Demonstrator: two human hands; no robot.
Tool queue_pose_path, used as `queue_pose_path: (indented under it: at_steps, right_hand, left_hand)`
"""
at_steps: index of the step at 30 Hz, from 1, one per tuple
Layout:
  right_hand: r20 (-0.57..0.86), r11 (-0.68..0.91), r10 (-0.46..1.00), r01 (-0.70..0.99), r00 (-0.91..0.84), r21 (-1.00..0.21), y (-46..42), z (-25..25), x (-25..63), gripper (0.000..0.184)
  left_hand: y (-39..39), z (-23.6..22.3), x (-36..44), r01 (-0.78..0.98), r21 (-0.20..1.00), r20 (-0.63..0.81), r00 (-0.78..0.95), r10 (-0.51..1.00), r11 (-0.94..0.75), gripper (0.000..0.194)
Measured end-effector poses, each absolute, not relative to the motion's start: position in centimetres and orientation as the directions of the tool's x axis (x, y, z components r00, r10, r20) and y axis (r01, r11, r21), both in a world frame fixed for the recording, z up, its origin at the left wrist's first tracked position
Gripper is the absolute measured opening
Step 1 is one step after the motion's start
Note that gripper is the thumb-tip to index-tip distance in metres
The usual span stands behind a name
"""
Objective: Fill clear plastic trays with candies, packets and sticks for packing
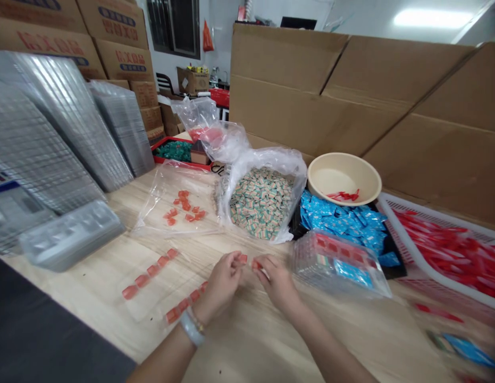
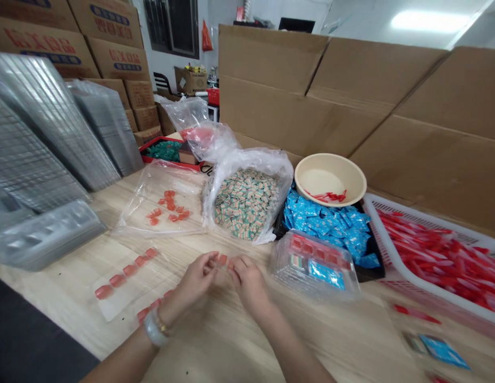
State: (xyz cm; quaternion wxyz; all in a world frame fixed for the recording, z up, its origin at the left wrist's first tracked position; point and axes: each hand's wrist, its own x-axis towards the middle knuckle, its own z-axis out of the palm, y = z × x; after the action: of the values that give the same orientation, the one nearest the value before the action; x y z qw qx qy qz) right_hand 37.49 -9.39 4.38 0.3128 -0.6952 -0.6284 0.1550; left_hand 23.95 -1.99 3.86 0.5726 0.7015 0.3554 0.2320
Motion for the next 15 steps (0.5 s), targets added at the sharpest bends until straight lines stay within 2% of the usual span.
queue_pose_path:
  at_steps: [2, 4, 7, 12, 15]
  right_hand:
    - [0.157, -0.026, 0.980, 0.856, 0.124, -0.516, -7.8, 2.9, 38.5, 0.014]
    - [0.133, -0.007, 0.988, 0.888, 0.076, -0.459, -6.7, 1.7, 39.2, 0.012]
    - [0.136, 0.021, 0.989, 0.876, 0.051, -0.482, -6.3, 0.6, 39.7, 0.012]
    - [0.163, -0.008, 0.980, 0.834, 0.118, -0.552, -7.1, 0.0, 40.1, 0.020]
    - [0.160, -0.031, 0.977, 0.832, 0.143, -0.554, -7.5, 0.1, 40.2, 0.018]
  left_hand:
    - [-1.1, 3.1, 24.7, 0.370, 0.820, 0.090, 0.670, 0.737, -0.436, 0.028]
    - [-0.6, 2.5, 25.2, 0.436, 0.670, 0.136, 0.724, 0.677, -0.601, 0.025]
    - [-0.5, 2.0, 25.4, 0.462, 0.572, 0.161, 0.747, 0.645, -0.678, 0.021]
    - [-0.9, 1.9, 25.0, 0.460, 0.548, 0.197, 0.741, 0.642, -0.699, 0.020]
    - [-1.0, 2.0, 25.0, 0.475, 0.531, 0.189, 0.741, 0.644, -0.702, 0.021]
